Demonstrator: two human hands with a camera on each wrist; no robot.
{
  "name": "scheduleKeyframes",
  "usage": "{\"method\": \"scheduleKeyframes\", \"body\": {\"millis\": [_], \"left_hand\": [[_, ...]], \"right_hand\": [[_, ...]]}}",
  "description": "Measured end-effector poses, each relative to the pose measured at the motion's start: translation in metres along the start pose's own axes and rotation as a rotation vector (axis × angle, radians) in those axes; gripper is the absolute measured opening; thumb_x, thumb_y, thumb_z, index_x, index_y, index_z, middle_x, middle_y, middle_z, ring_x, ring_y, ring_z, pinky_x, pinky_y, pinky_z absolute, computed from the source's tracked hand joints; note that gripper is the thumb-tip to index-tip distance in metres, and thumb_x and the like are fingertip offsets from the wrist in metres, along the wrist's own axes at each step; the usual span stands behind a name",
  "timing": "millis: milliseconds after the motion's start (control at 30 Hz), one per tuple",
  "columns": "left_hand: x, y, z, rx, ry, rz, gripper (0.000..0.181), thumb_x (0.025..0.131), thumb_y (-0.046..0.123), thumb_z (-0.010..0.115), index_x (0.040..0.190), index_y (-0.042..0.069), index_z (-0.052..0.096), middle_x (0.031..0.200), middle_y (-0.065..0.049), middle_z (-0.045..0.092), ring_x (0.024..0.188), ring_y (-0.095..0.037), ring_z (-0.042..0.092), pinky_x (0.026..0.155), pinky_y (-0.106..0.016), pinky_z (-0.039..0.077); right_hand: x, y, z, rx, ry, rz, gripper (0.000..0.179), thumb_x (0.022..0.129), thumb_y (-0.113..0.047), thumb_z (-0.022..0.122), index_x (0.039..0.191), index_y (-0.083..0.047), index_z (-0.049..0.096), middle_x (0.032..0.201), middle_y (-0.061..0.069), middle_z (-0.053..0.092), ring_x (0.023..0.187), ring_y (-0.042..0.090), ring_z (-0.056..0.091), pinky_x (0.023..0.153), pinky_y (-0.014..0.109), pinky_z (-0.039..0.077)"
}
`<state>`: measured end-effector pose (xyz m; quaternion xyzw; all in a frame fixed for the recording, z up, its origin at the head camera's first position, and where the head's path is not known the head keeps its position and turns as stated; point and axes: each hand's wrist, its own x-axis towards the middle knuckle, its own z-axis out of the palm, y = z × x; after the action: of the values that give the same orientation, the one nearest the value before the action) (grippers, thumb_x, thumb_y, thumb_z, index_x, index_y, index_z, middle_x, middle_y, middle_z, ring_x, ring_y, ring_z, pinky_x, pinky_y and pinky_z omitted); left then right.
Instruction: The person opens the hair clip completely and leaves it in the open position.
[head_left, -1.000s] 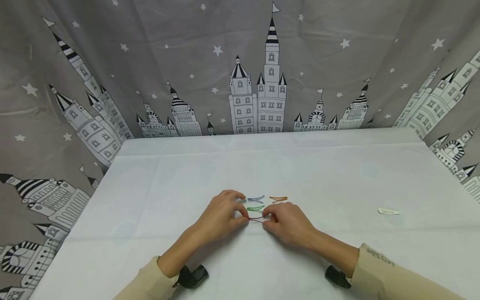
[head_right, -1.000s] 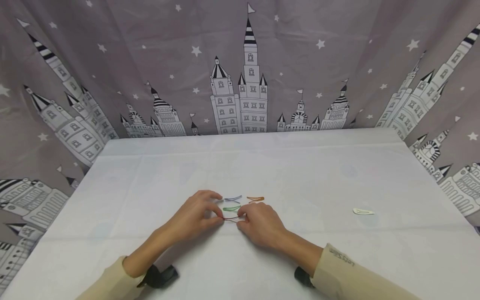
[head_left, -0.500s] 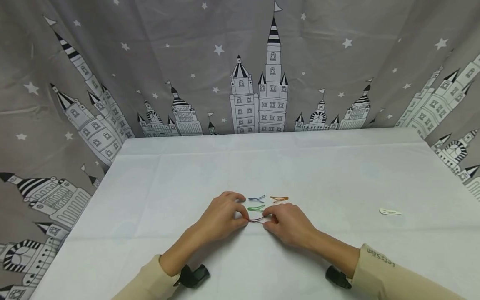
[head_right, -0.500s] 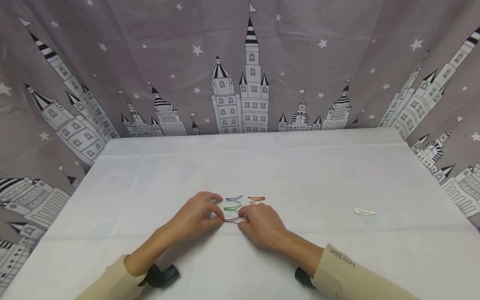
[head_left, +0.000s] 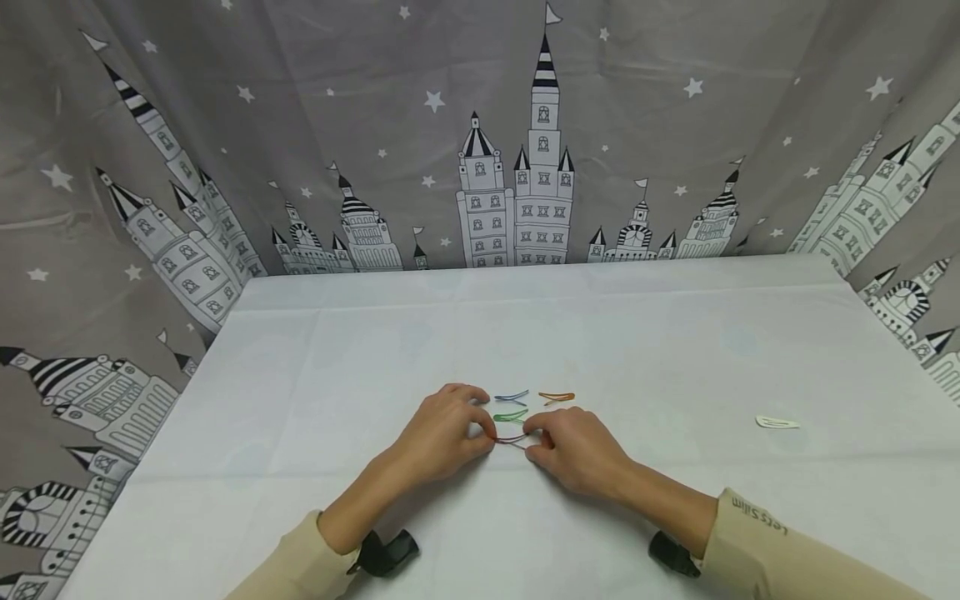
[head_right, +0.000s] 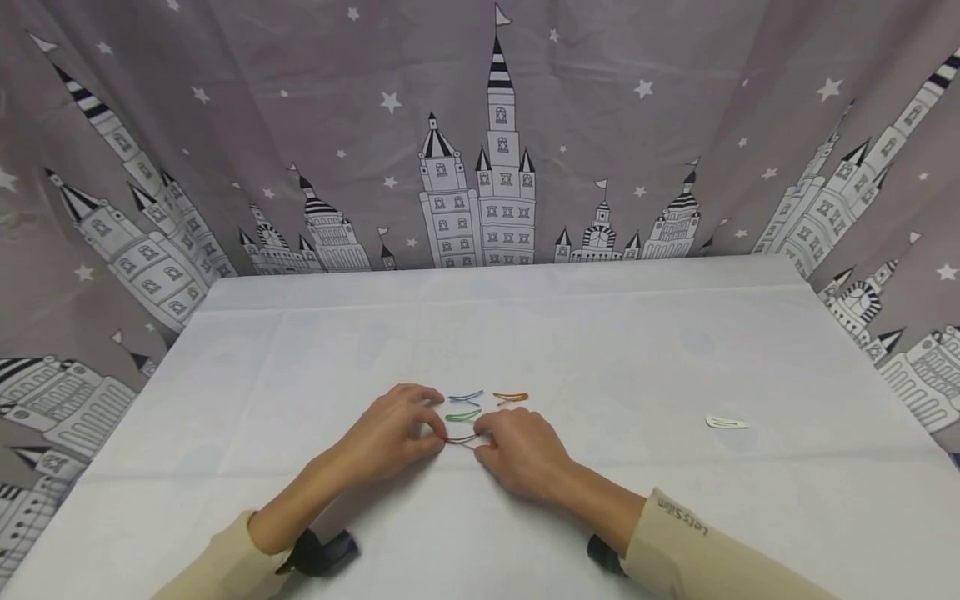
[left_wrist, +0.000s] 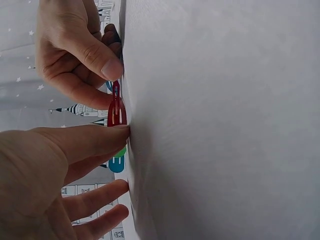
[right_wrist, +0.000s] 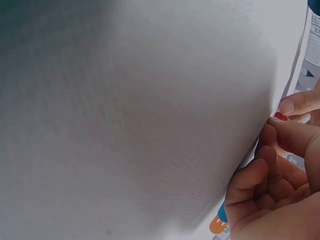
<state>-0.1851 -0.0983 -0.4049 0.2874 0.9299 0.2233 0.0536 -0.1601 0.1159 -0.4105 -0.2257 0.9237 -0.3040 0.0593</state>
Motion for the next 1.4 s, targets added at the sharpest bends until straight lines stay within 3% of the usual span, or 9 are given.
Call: {"method": "scheduleKeyframes", "body": {"millis": [433, 933, 1200, 1400], "left_hand": [[0.001, 0.001, -0.001, -0.012, -0.022, 0.001, 0.005, 0.082, 0.013, 0.075, 0.084, 0.017, 0.078, 0.121, -0.012, 0.064, 0.121, -0.036, 0.053, 0.097, -0.053, 0.043], [0.002, 0.004, -0.002, -0.008, -0.053, -0.021, 0.005, 0.083, 0.018, 0.077, 0.088, 0.018, 0.076, 0.125, -0.011, 0.063, 0.125, -0.035, 0.051, 0.099, -0.054, 0.041], [0.001, 0.003, -0.002, -0.016, -0.064, -0.047, 0.012, 0.083, 0.021, 0.078, 0.091, 0.014, 0.072, 0.127, -0.011, 0.061, 0.126, -0.034, 0.049, 0.101, -0.053, 0.039], [0.000, 0.003, -0.003, -0.039, -0.065, -0.063, 0.024, 0.083, 0.025, 0.080, 0.098, 0.012, 0.066, 0.128, -0.010, 0.061, 0.127, -0.031, 0.049, 0.104, -0.050, 0.037]], "right_hand": [[0.000, 0.002, -0.001, 0.003, -0.015, -0.005, 0.020, 0.081, -0.006, 0.073, 0.101, -0.007, 0.074, 0.061, -0.012, 0.048, 0.056, 0.004, 0.043, 0.055, 0.025, 0.038], [-0.002, 0.007, -0.011, 0.097, -0.039, 0.020, 0.016, 0.082, -0.008, 0.072, 0.098, -0.007, 0.075, 0.065, -0.013, 0.054, 0.060, 0.004, 0.047, 0.060, 0.025, 0.041], [-0.015, 0.019, -0.035, 0.176, -0.013, 0.043, 0.014, 0.087, -0.011, 0.070, 0.100, -0.006, 0.074, 0.066, -0.011, 0.055, 0.060, 0.005, 0.049, 0.060, 0.026, 0.043], [-0.023, 0.031, -0.054, 0.167, 0.034, 0.107, 0.013, 0.087, -0.012, 0.072, 0.099, -0.007, 0.074, 0.066, -0.009, 0.056, 0.061, 0.010, 0.050, 0.058, 0.027, 0.042]]}}
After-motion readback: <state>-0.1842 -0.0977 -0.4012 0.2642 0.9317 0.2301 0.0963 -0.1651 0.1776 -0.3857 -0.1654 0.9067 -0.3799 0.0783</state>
